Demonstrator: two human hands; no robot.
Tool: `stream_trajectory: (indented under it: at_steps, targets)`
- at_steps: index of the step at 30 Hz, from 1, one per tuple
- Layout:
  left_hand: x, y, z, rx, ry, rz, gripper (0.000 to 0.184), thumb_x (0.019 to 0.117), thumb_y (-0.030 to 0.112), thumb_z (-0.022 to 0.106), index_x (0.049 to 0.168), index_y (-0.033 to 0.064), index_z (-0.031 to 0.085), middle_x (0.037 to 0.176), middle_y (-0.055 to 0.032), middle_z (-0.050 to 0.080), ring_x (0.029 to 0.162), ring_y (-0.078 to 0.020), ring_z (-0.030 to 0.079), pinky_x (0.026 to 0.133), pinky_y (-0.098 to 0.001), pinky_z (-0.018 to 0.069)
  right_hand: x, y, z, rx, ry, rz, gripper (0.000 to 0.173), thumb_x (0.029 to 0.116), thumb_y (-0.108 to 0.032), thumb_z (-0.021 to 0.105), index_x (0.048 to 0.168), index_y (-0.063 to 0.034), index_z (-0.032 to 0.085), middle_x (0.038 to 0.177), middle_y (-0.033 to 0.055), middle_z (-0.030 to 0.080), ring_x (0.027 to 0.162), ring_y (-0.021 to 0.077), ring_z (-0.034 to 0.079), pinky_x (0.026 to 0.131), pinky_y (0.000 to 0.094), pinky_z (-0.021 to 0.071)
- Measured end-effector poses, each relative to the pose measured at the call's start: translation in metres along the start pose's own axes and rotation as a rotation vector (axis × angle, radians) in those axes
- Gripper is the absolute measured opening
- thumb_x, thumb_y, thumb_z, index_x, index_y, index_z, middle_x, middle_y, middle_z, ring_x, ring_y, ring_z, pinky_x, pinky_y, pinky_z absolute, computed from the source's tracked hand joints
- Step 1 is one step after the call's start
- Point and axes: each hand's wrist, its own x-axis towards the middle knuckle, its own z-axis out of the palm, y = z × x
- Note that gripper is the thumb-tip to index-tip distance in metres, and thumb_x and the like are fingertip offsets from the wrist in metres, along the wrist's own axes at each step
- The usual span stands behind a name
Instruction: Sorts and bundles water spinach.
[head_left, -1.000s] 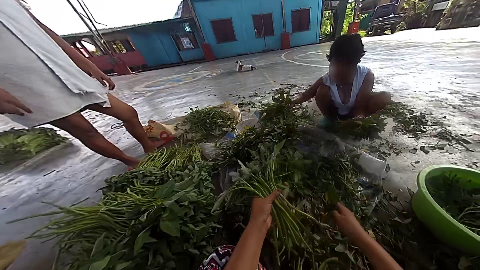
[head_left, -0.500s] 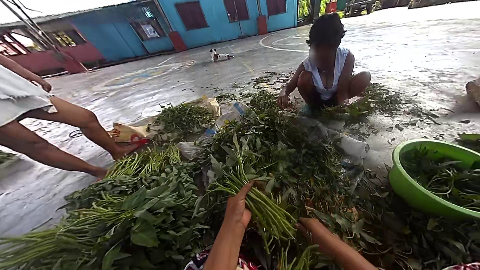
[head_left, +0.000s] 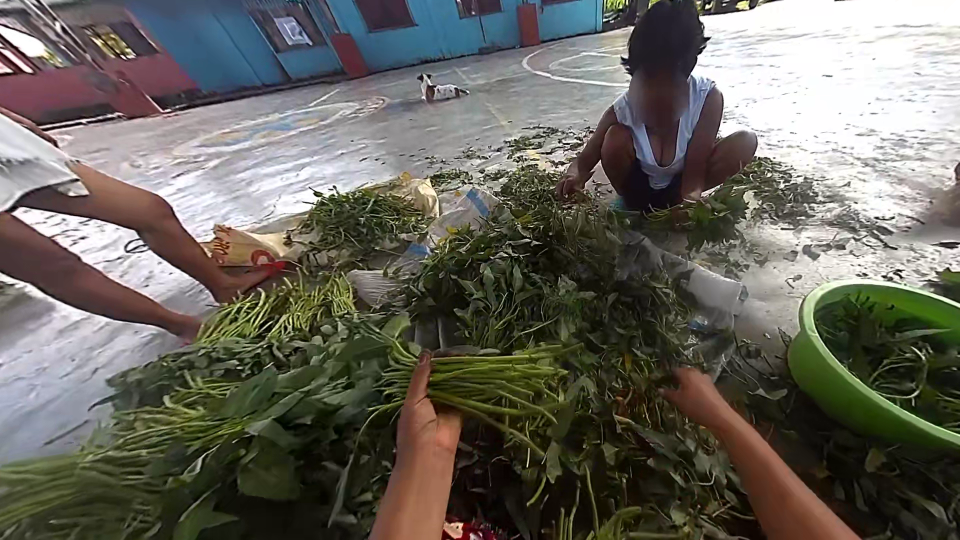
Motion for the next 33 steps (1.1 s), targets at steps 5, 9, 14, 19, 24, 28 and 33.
stream_trajectory:
  at_steps: [5,9,14,19,24,28,33]
  targets:
    - [-0.005,-0.006,0.006,0.102,-0.071,-0.071,0.026,0.1107,0.020,0.041,0.102,0.0089,0.063,0.086,-0.0015,0.071,0.079,-0.0110,0.071,0.072,-0.0269,0.0618,0.049,0.003,0.049,0.226,0.169,0.305,0.055,0.1070,-0.031,0.052,0.147,0.0057,0.047,0.144,0.0307,0.052,0.137,0.0416,0.051,0.114,0.0542,0.0399]
    - [0.008,-0.017,0.005,0.118,0.016,-0.093,0.019,0.1087,0.017,0.047,0.104,0.0058,0.061,0.086,-0.0051,0.070,0.079,-0.0141,0.071,0.073,-0.0306,0.0620,0.054,-0.007,0.098,0.207,0.119,0.382,0.106,0.0838,-0.057,0.078,0.156,0.0059,0.031,0.154,0.0338,0.037,0.142,0.0461,0.042,0.114,0.0562,0.0396]
    - [0.008,-0.025,0.011,0.153,0.041,-0.175,0.017,0.1075,0.017,0.049,0.104,0.0050,0.062,0.085,-0.0061,0.070,0.078,-0.0160,0.071,0.071,-0.0320,0.0621,0.061,-0.014,0.114,0.254,0.127,0.516,0.113,0.0776,-0.048,0.086,0.157,0.0035,0.025,0.150,0.0313,0.044,0.137,0.0434,0.049,0.110,0.0562,0.0439]
    - [0.004,-0.025,0.014,0.135,0.022,-0.173,0.014,0.1056,0.013,0.053,0.107,0.0019,0.061,0.086,-0.0096,0.071,0.078,-0.0183,0.072,0.072,-0.0336,0.0626,0.053,-0.020,0.075,0.258,0.158,0.355,0.089,0.0822,-0.020,0.081,0.154,0.0012,0.033,0.138,0.0264,0.058,0.129,0.0391,0.058,0.108,0.0562,0.0461]
    - [-0.001,-0.020,0.005,0.164,0.033,-0.159,0.016,0.1050,0.013,0.054,0.114,0.0018,0.060,0.090,-0.0096,0.071,0.081,-0.0181,0.072,0.074,-0.0342,0.0622,0.012,-0.026,-0.033,0.114,0.278,0.146,0.072,0.0870,-0.013,0.079,0.149,0.0022,0.044,0.130,0.0322,0.060,0.123,0.0487,0.059,0.102,0.0654,0.0455]
    - [-0.005,-0.019,0.005,0.153,0.053,-0.167,0.019,0.1044,0.013,0.055,0.119,0.0018,0.060,0.097,-0.0104,0.072,0.087,-0.0183,0.072,0.078,-0.0344,0.0612,-0.033,-0.029,-0.077,0.150,0.479,0.037,0.068,0.0856,-0.009,0.079,0.147,-0.0043,0.049,0.130,0.0314,0.060,0.120,0.0495,0.059,0.099,0.0699,0.0450]
    - [-0.007,-0.023,0.005,0.130,0.014,-0.142,0.018,0.1054,0.012,0.053,0.118,0.0007,0.059,0.096,-0.0114,0.073,0.086,-0.0205,0.073,0.078,-0.0374,0.0625,-0.075,0.009,0.008,0.213,0.356,-0.019,0.100,0.0824,-0.026,0.084,0.156,0.0086,0.026,0.151,0.0341,0.041,0.139,0.0457,0.046,0.115,0.0563,0.0396]
